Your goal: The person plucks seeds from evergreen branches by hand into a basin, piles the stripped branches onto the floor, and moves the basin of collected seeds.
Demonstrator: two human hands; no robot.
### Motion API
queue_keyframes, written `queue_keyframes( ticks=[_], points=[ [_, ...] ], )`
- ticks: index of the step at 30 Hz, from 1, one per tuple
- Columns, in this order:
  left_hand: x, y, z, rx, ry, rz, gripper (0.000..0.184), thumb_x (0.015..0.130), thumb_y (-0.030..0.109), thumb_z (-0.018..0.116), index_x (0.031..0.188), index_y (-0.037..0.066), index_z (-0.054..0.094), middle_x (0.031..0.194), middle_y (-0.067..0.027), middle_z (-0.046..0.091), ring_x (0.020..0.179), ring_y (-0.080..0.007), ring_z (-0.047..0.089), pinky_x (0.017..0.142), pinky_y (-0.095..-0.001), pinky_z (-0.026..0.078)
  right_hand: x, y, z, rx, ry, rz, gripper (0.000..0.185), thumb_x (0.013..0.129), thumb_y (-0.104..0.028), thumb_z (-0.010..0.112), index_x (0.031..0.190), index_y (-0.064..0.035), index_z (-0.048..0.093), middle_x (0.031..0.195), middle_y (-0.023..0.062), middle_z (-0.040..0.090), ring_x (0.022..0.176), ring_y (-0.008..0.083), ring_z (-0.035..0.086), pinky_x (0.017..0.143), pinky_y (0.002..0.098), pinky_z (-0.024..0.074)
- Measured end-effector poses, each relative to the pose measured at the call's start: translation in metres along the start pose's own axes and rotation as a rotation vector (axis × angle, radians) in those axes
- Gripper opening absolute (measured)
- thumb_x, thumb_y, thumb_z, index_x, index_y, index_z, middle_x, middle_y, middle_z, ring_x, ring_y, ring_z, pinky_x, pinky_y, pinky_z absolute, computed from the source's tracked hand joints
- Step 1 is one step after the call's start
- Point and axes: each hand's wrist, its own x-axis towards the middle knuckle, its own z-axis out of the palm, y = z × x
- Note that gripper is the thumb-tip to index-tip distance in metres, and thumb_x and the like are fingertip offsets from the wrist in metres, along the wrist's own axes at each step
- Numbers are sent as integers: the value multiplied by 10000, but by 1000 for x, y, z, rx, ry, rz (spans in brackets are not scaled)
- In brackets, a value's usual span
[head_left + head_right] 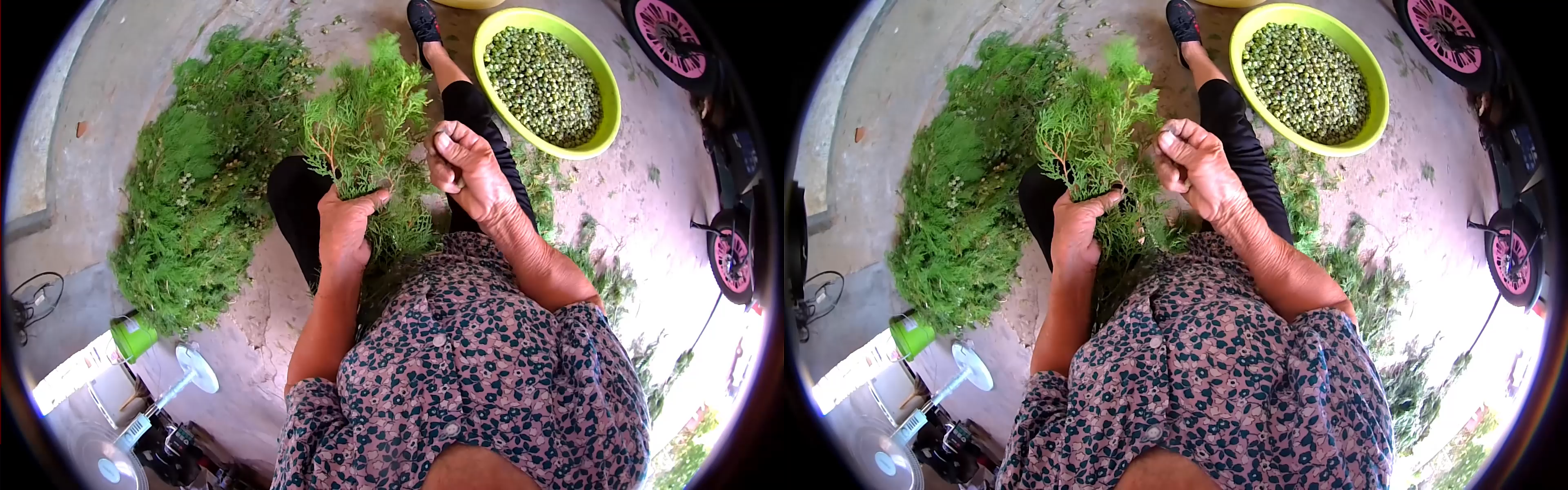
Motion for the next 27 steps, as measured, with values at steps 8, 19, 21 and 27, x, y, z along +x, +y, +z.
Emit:
queue_keyframes(
  ticks=[8,19,21,27],
  points=[
    [-5,-1,6,68,-22,114,314,647,-133,591,943,-37,546,845,-68,609,709,-136,570,668,-263,461,-11,-6,22,-624,43,-256,91,826,-89,566,885,-39,613,608,-38,504,452,23,364,398,169,272],
    [-17,13,11,102,-112,314,243,728,-57,576,966,-19,550,848,-41,598,703,-99,548,634,-232,450,-6,-1,27,-1267,-16,-613,234,720,-84,661,936,-11,609,831,127,630,720,193,616,652,263,481],
    [-22,20,16,-21,-59,242,221,769,2,586,986,-19,549,878,-50,598,728,-110,551,648,-236,453,-8,1,26,-1240,42,-635,218,713,-60,662,922,-17,616,801,113,630,711,179,615,643,255,481],
    [-15,14,9,3,38,365,187,799,38,576,973,-27,553,886,-53,600,724,-110,546,653,-235,447,-14,8,32,-1151,39,-657,172,722,-70,653,883,-40,601,745,103,612,637,171,601,569,262,475]
  ],
)
